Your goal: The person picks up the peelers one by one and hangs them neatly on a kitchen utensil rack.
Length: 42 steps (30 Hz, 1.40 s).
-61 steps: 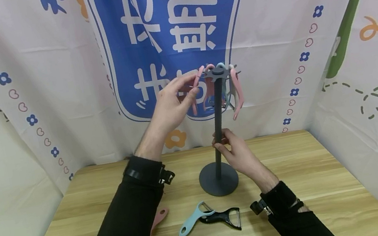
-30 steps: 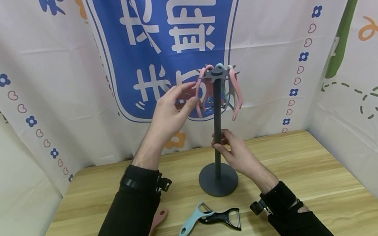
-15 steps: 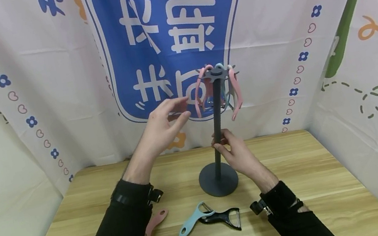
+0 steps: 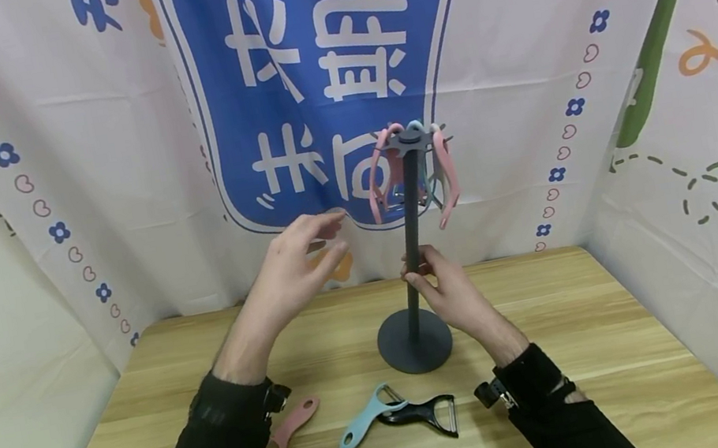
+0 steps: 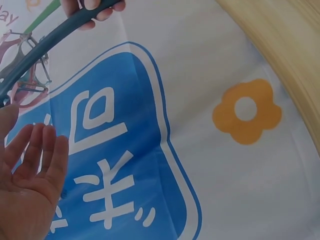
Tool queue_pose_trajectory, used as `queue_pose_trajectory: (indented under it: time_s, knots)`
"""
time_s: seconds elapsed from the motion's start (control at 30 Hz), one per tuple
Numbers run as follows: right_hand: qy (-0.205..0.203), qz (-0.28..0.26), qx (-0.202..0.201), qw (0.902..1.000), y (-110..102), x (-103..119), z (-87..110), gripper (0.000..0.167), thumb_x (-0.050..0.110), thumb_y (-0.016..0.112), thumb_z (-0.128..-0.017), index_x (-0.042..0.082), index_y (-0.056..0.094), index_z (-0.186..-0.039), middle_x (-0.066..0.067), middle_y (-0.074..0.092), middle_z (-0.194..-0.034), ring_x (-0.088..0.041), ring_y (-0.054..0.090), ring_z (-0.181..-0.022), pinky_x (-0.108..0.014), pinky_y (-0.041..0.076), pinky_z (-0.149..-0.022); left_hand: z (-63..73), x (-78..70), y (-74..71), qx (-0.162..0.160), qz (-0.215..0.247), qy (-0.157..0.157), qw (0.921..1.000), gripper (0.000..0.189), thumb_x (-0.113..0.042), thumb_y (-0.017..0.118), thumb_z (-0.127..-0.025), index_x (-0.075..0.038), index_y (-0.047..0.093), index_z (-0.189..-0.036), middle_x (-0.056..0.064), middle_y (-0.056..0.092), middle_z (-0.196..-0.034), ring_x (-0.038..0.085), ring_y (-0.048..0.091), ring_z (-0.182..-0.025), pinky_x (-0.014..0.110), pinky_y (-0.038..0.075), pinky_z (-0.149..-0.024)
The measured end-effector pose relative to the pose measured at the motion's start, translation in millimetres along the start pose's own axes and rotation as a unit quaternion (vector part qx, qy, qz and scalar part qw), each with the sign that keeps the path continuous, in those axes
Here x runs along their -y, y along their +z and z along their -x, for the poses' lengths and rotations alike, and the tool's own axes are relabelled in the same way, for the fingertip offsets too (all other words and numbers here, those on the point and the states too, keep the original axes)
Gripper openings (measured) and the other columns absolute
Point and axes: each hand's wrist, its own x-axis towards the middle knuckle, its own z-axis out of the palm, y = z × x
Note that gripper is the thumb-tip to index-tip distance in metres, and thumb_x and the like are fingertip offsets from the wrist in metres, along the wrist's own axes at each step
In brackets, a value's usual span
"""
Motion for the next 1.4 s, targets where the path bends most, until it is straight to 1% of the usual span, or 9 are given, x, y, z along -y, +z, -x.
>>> queue_pose_trajectory:
  time_s: [0.13,0.27,0.4,0.5,0.63,0.87,1.07,1.27,1.4]
  knots:
    - [0.001,0.0,0.001,1.0,0,1,-0.5,0.032,0.003,0.065,-0.119,-0.004,0.062,-0.15,-0.022,0.078,-0.132,-0.044,0.081,-0.124,-0.062,0.071,-0.108,7.3,3.9,0.6,0.008,-0.029,0.004,0.9995,0.049,-0.02,0.075,-0.117,-0.01,0.066,-0.164,0.016,0.073,-0.155,0.036,0.074,-0.143,0.057,0.063,-0.126]
    - [0.01,0.0,0.003,0.9999,0,0,-0.7,0.032,0.004,0.065,-0.119,-0.002,0.062,-0.15,-0.022,0.078,-0.133,-0.043,0.081,-0.125,-0.061,0.071,-0.108,16.4,6.9,0.5,0.022,-0.06,-0.002,0.9979,0.048,-0.02,0.076,-0.117,-0.009,0.067,-0.163,0.015,0.074,-0.154,0.037,0.074,-0.143,0.059,0.064,-0.123]
    - [0.014,0.0,0.005,0.9999,0,0,-0.6,0.032,0.003,0.064,-0.12,-0.002,0.062,-0.151,-0.022,0.078,-0.134,-0.043,0.081,-0.125,-0.06,0.072,-0.107,25.3,10.8,1.6,0.038,-0.088,-0.004,0.9954,0.048,-0.023,0.078,-0.115,-0.01,0.069,-0.161,0.013,0.076,-0.148,0.035,0.075,-0.137,0.059,0.066,-0.119]
    - [0.012,0.002,0.005,0.9999,0,0,-0.5,0.032,0.003,0.064,-0.12,-0.003,0.061,-0.151,-0.022,0.078,-0.134,-0.042,0.081,-0.125,-0.06,0.072,-0.107,31.9,15.0,3.2,0.048,-0.105,-0.007,0.9933,0.048,-0.025,0.081,-0.113,-0.012,0.071,-0.158,0.01,0.077,-0.139,0.032,0.076,-0.13,0.057,0.067,-0.114]
    - [0.007,0.005,0.005,0.9999,0,-1,-0.5,0.033,0.003,0.064,-0.12,-0.004,0.061,-0.151,-0.022,0.078,-0.133,-0.043,0.082,-0.124,-0.06,0.072,-0.107,41.8,21.5,4.8,0.059,-0.118,-0.006,0.9913,0.047,-0.026,0.083,-0.112,-0.011,0.073,-0.155,0.009,0.078,-0.134,0.032,0.077,-0.127,0.056,0.069,-0.109]
    - [0.006,0.003,0.005,1.0,-1,0,-0.4,0.032,0.003,0.064,-0.119,-0.002,0.061,-0.151,-0.022,0.078,-0.133,-0.044,0.082,-0.125,-0.059,0.072,-0.108,58.2,33.4,6.0,0.086,-0.145,-0.008,0.9857,0.046,-0.028,0.085,-0.11,-0.008,0.074,-0.151,0.012,0.079,-0.139,0.036,0.078,-0.131,0.059,0.068,-0.112]
    - [0.011,0.005,0.006,0.9999,0,0,-0.4,0.032,0.004,0.064,-0.12,-0.002,0.062,-0.151,-0.022,0.079,-0.133,-0.044,0.081,-0.125,-0.059,0.072,-0.107,71.8,42.3,8.6,0.109,-0.166,-0.01,0.9801,0.049,-0.029,0.086,-0.11,-0.006,0.074,-0.152,0.014,0.08,-0.142,0.038,0.078,-0.133,0.06,0.068,-0.114]
    - [0.021,0.005,0.005,0.9998,1,-1,-1.5,0.032,0.005,0.065,-0.12,0.0,0.062,-0.151,-0.021,0.078,-0.135,-0.042,0.082,-0.126,-0.059,0.072,-0.107,80.6,50.8,11.0,0.131,-0.17,-0.012,0.9767,0.05,-0.027,0.087,-0.109,-0.005,0.074,-0.151,0.014,0.08,-0.142,0.037,0.079,-0.131,0.059,0.068,-0.113]
    - [0.022,0.004,0.004,0.9997,1,-1,-1.7,0.031,0.006,0.065,-0.12,0.0,0.062,-0.15,-0.022,0.078,-0.135,-0.042,0.081,-0.126,-0.06,0.072,-0.107,85.7,57.3,13.6,0.154,-0.17,-0.02,0.9731,0.049,-0.026,0.088,-0.108,-0.004,0.074,-0.15,0.015,0.08,-0.142,0.036,0.08,-0.131,0.057,0.07,-0.112]
